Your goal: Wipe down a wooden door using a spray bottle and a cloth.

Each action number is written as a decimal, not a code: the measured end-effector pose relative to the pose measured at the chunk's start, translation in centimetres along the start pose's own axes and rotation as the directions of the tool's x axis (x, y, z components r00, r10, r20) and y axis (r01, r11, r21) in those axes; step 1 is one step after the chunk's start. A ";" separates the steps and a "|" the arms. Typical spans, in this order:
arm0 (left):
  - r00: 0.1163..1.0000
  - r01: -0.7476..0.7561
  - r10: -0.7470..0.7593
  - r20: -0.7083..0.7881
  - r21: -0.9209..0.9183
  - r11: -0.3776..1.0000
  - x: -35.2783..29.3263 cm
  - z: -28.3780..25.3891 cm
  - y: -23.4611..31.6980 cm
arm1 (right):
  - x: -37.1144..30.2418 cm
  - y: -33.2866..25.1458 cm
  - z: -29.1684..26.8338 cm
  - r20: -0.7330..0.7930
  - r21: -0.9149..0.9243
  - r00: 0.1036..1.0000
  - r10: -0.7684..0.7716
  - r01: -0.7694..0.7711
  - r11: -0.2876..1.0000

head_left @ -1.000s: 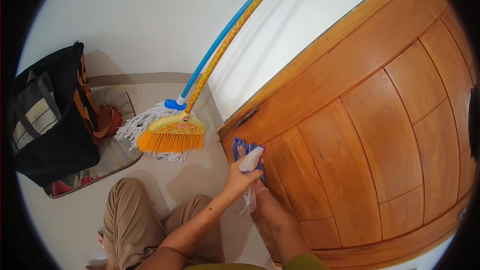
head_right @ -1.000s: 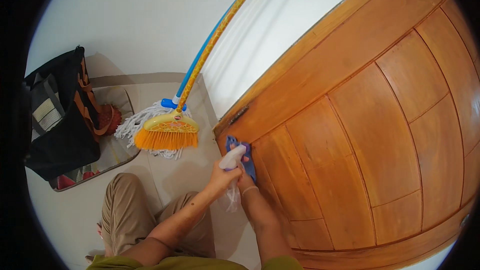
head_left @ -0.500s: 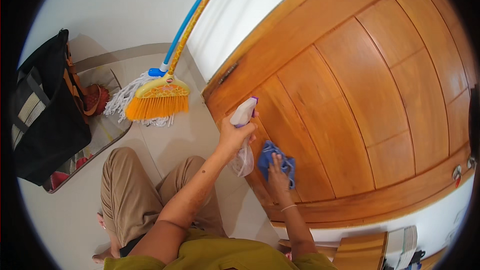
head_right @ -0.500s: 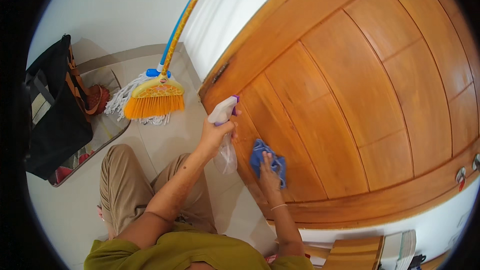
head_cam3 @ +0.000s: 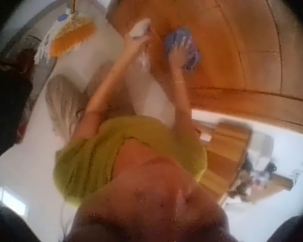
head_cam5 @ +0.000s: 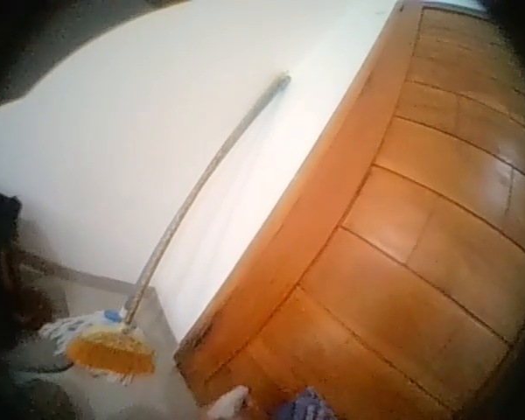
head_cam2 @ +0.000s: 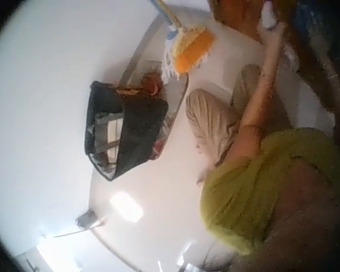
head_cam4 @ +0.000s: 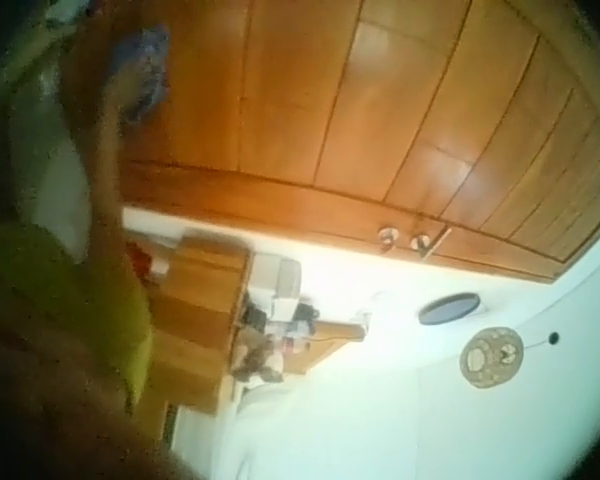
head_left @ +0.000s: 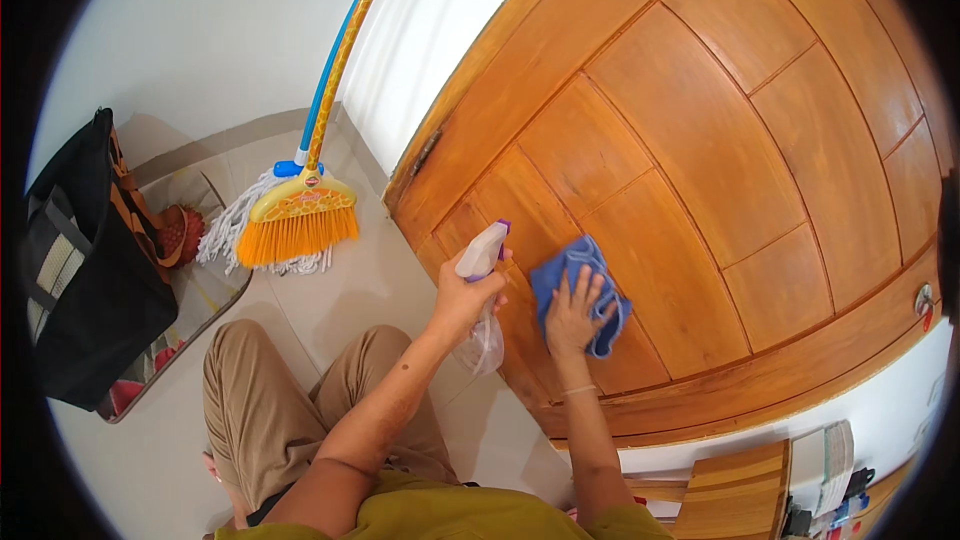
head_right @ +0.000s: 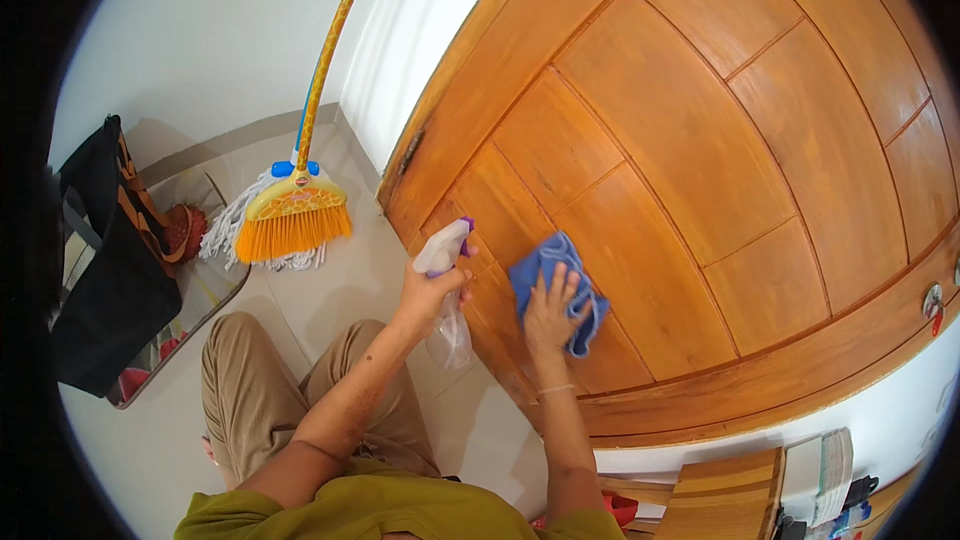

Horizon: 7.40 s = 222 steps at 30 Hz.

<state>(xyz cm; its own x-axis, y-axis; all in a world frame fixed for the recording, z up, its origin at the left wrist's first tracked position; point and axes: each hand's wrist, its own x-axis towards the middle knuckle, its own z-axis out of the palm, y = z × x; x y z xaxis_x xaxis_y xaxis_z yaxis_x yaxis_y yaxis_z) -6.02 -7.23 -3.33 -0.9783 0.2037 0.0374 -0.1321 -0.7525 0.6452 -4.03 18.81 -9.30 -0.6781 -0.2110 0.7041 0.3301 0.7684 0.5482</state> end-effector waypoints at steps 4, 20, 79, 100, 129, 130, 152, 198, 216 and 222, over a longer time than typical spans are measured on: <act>1.000 0.009 -0.010 0.002 0.053 0.999 0.0 -0.1 0.3 | 5.4 -6.0 2.5 0.011 0.004 0.994 -0.106 0.106 0.994; 0.995 0.002 -0.008 0.102 0.056 0.998 -2.7 4.2 1.3 | 0.4 -2.7 0.9 0.134 0.424 0.962 -0.238 0.162 0.891; 0.739 0.149 -0.319 0.594 0.317 0.937 -8.5 16.9 -8.0 | 2.8 29.4 -15.6 -0.478 0.041 0.695 0.537 -0.593 0.804; 0.633 0.222 -0.413 0.655 0.358 0.907 -10.0 19.7 -11.7 | 4.9 38.1 -18.4 -0.623 0.054 0.559 0.548 -0.668 0.743; 0.562 0.218 -0.604 0.565 0.604 0.767 -10.7 18.0 -14.6 | -7.8 29.1 -12.3 -0.364 0.159 0.623 0.693 -0.691 0.705; 0.567 0.214 -0.609 0.554 0.616 0.759 -10.6 17.9 -14.7 | -9.5 27.6 -11.0 -0.351 0.184 0.603 0.716 -0.706 0.684; 0.717 0.242 -0.480 0.506 0.465 0.851 -8.0 14.6 -10.3 | -9.5 20.4 -9.8 -0.140 0.063 0.751 0.645 -0.643 0.763; 0.820 0.301 -0.426 0.383 0.345 0.889 -4.9 10.7 -10.8 | -9.7 11.9 -1.5 -0.189 0.013 0.926 0.326 -0.329 0.944; 0.900 0.218 -0.289 0.326 0.236 0.947 -4.8 7.6 -4.8 | -7.4 13.8 -5.4 -0.003 0.114 0.955 0.296 -0.294 0.949; 0.895 0.241 -0.315 0.317 0.251 0.938 -4.0 7.5 -6.5 | -9.5 11.7 -2.1 -0.021 0.106 0.986 0.166 -0.163 0.981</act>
<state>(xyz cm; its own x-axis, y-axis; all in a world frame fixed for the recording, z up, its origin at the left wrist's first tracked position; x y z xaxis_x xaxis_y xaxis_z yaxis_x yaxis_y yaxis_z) -0.05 1.50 -1.96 -0.7830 0.6178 0.0727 -0.3190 -0.4991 0.8057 7.62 28.53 -8.63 -0.5997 -0.0928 0.7949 0.3651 0.8521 0.3750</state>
